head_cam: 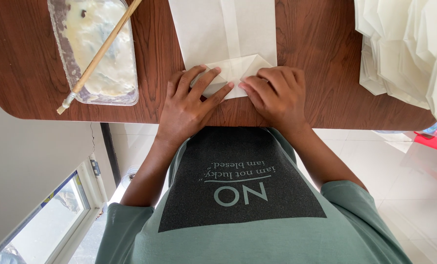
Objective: Applying glue to paper edges and folding them around a template to assemble paper bags
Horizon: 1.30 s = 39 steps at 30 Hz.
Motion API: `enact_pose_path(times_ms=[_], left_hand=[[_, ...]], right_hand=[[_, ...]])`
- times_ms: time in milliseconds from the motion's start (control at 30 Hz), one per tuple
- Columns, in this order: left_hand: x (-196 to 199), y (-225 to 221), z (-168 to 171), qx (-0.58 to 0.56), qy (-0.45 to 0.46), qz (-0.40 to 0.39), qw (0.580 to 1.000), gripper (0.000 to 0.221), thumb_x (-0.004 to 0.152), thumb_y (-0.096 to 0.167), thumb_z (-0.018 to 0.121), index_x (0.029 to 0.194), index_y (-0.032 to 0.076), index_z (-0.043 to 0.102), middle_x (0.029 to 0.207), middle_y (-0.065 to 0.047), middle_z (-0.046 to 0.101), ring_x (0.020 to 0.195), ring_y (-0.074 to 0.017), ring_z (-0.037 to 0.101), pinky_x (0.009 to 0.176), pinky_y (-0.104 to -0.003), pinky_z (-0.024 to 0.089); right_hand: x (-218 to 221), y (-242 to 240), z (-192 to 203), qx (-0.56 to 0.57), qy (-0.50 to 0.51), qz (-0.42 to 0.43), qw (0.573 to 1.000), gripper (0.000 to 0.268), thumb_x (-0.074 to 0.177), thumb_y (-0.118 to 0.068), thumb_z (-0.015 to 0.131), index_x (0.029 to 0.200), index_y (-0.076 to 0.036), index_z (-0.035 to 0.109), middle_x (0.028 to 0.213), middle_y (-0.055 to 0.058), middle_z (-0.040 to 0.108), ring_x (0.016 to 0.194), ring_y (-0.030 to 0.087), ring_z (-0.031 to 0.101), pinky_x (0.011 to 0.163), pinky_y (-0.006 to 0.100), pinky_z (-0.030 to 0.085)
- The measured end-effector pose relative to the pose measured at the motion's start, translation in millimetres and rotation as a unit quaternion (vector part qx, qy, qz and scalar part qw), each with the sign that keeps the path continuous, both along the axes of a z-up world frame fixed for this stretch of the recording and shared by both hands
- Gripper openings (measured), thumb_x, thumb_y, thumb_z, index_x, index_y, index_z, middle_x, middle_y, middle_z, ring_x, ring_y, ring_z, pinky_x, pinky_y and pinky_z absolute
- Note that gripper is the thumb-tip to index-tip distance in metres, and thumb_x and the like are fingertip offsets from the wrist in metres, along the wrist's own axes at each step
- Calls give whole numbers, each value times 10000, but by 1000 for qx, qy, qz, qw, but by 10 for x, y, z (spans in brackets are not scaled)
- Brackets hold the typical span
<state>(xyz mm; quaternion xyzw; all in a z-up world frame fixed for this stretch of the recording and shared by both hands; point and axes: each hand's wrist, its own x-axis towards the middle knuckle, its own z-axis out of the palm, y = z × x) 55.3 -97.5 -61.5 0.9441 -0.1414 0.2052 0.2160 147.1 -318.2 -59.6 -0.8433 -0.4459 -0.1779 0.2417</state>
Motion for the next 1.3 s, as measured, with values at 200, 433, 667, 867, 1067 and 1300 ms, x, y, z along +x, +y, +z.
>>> enact_pose_path(times_ms=[200, 433, 667, 867, 1067, 1300], left_hand=[[-33, -1, -78, 1, 7, 9, 1000, 293, 1054, 297, 666, 1332, 221, 722, 1297, -77, 705, 1223, -300, 627, 1016, -457, 454], [-24, 11, -98, 1, 10, 4, 1000, 335, 1054, 329, 675, 1366, 212, 706, 1300, -71, 704, 1231, -297, 620, 1030, -454, 450], [-16, 22, -59, 10, -13, -4, 1000, 252, 1053, 282, 682, 1298, 261, 738, 1268, -82, 708, 1213, -318, 624, 1004, -467, 444], [-21, 15, -100, 6, -17, -4, 1000, 201, 1064, 282, 661, 1235, 261, 764, 1271, -83, 699, 1218, -317, 614, 999, -462, 438], [-44, 13, 96, 110, 75, 7, 991, 346, 1088, 240, 603, 1429, 271, 653, 1402, -21, 608, 1272, -260, 577, 1020, -432, 454], [-47, 21, 59, 105, 107, -1, 989, 407, 1073, 278, 591, 1479, 256, 606, 1430, -32, 590, 1292, -269, 543, 1024, -451, 427]], right_hand=[[-31, 42, 72, 37, 74, -21, 996, 147, 1012, -263, 712, 1006, -119, 743, 901, 27, 597, 805, 260, 615, 754, 400, 441], [-30, 86, 103, 32, 130, 0, 991, 77, 936, -171, 797, 982, -131, 751, 880, 11, 613, 810, 255, 598, 790, 403, 413], [-84, 129, 66, 27, 165, -21, 986, 46, 990, -132, 717, 976, -109, 680, 876, 28, 564, 821, 278, 578, 832, 434, 393], [-94, 143, 54, 8, 169, -35, 985, 70, 1007, -144, 711, 1003, -117, 647, 928, 39, 538, 863, 288, 585, 835, 436, 381], [-17, 69, 87, 0, 240, -85, 967, 313, 982, -316, 795, 1063, -97, 587, 1086, 74, 528, 1022, 267, 576, 825, 443, 375], [219, -90, 371, -25, 388, 14, 921, 438, 861, -161, 913, 1166, -58, 617, 1168, 117, 460, 736, 180, 459, 707, 330, 450]])
